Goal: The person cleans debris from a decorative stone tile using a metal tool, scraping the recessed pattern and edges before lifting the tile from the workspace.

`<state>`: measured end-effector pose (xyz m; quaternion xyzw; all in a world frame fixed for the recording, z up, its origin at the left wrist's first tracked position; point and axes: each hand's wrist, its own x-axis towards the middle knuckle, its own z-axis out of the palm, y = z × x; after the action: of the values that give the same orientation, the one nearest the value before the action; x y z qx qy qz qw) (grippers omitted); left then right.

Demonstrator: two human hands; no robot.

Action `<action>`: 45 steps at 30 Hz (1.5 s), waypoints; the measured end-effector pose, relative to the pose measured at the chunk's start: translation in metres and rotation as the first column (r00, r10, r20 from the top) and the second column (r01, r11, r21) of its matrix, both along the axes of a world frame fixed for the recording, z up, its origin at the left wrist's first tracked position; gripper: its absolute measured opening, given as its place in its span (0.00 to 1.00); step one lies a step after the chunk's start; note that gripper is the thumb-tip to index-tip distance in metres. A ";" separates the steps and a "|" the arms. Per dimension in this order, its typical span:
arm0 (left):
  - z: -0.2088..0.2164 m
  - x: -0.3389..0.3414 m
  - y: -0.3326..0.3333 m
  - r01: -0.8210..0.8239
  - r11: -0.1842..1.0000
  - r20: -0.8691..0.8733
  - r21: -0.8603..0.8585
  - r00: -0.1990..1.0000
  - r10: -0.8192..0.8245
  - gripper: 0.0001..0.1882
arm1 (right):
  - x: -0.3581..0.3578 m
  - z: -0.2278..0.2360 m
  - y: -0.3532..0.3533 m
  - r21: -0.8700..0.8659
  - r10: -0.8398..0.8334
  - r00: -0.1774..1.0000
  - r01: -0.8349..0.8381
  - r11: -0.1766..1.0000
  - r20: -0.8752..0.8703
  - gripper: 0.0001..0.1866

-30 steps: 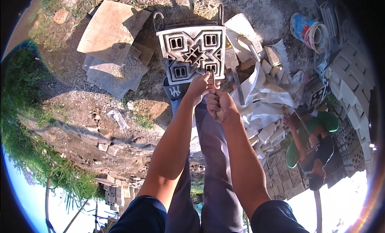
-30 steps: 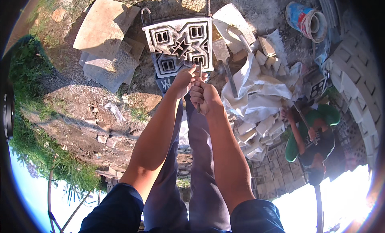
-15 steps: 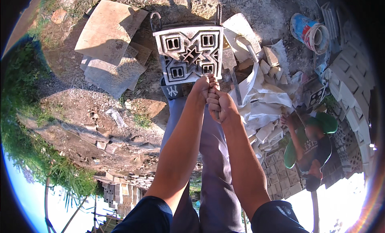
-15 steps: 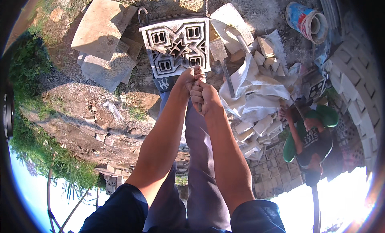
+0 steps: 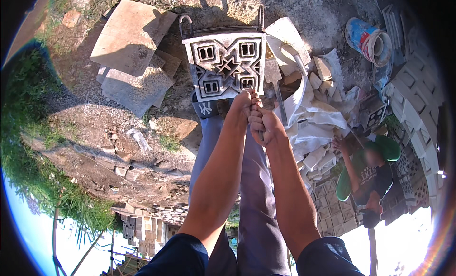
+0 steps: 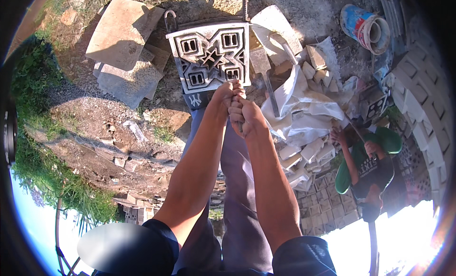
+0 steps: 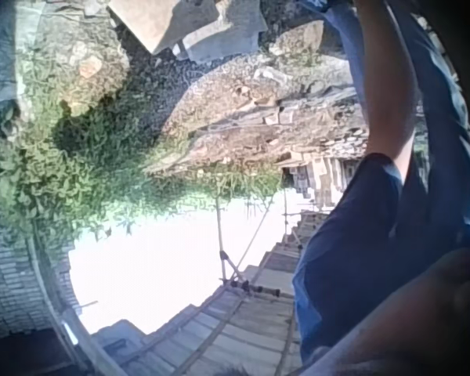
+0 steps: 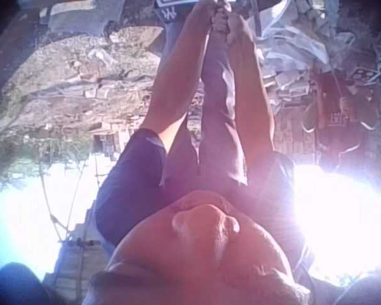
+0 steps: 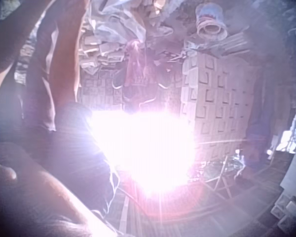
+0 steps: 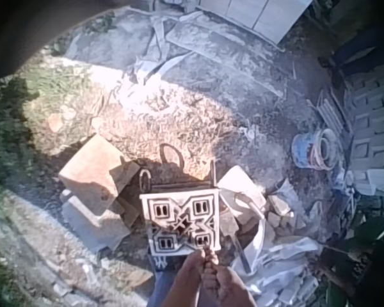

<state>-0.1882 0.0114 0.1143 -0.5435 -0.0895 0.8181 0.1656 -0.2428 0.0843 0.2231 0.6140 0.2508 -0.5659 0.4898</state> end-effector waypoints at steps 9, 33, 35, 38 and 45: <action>-0.002 -0.003 0.004 0.023 1.000 0.073 -0.003 0.997 -0.023 0.12 | 0.000 -0.001 0.003 -0.014 -0.037 0.999 0.037 0.999 0.009 0.11; 0.036 0.007 -0.069 0.439 -0.720 0.731 -0.538 0.668 -0.139 0.16 | 0.014 0.001 0.003 -0.083 -0.137 0.990 0.138 0.987 0.017 0.15; 0.019 -0.013 -0.079 0.283 -0.834 0.711 -0.473 0.683 -0.171 0.22 | 0.014 0.002 0.003 -0.100 -0.167 0.985 0.170 0.980 0.037 0.15; -0.003 -0.028 -0.086 0.069 -0.893 0.765 -0.446 0.546 -0.340 0.31 | 0.012 0.005 0.003 -0.098 -0.227 0.970 0.236 0.967 0.091 0.14; -0.018 -0.025 -0.074 0.099 -0.916 0.781 -0.389 0.562 -0.271 0.35 | 0.007 0.009 -0.003 -0.035 -0.230 0.968 0.234 0.972 0.098 0.13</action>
<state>-0.2133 -0.0624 0.0965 -0.2513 0.9478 0.1899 -0.0501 -0.2357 0.0810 0.2322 0.6533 0.1412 -0.5957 0.4455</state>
